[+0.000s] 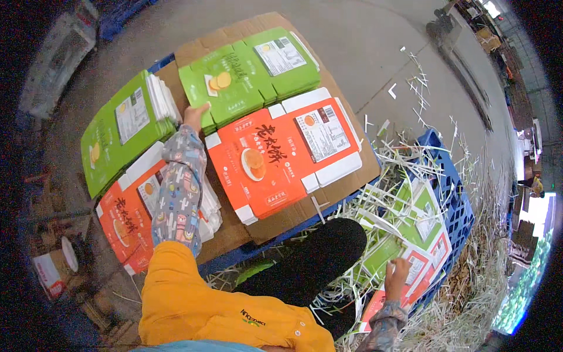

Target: Sorting and organizing flattened cardboard boxes for food products.

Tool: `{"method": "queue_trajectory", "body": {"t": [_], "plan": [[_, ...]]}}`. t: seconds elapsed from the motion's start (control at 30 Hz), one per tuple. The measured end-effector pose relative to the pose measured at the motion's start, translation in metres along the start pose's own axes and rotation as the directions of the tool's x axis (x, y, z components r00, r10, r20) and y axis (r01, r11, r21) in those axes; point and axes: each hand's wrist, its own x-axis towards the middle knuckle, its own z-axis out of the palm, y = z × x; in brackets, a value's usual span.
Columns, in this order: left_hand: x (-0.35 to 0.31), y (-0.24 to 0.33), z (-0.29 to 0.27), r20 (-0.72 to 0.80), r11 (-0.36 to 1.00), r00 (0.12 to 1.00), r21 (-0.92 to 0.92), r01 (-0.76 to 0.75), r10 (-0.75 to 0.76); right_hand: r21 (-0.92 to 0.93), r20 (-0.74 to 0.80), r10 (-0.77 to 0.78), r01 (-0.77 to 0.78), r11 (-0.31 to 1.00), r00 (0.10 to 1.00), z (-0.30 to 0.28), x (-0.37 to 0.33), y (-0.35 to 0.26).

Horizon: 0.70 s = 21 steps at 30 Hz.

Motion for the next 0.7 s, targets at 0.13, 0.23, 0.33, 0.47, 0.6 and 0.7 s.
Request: {"method": "queue_trajectory", "body": {"t": [0.13, 0.23, 0.33, 0.47, 0.6, 0.7], "plan": [[-0.007, 0.006, 0.011, 0.058, 0.981, 0.980, -0.005, 0.193, -0.192, 0.005, 0.056, 0.152, -0.153, 0.988, 0.987, -0.003, -0.056, 0.018], [-0.016, 0.017, 0.015, 0.101, 0.962, 0.971, -0.152, 0.229, -0.215, 0.003, 0.093, 0.254, -0.255, 0.967, 0.963, 0.003, -0.089, 0.029], [-0.019, 0.022, 0.005, 0.132, 0.931, 0.959, -0.237, 0.276, -0.250, 0.008, 0.113, 0.300, -0.303, 0.953, 0.947, 0.008, -0.101, 0.027], [-0.006, 0.009, 0.011, 0.103, 0.954, 0.962, -0.138, 0.265, -0.252, 0.063, 0.151, 0.377, -0.389, 0.919, 0.914, 0.019, -0.112, 0.037], [0.000, -0.017, 0.045, -0.113, 0.985, 0.994, 0.169, 0.035, -0.016, 0.022, 0.127, 0.426, -0.432, 0.902, 0.896, 0.019, -0.125, 0.049], [0.033, -0.037, -0.005, -0.141, 0.935, 0.989, 0.355, 0.008, 0.045, 0.150, 0.012, 0.329, -0.327, 0.933, 0.944, 0.020, -0.137, 0.047]]}}
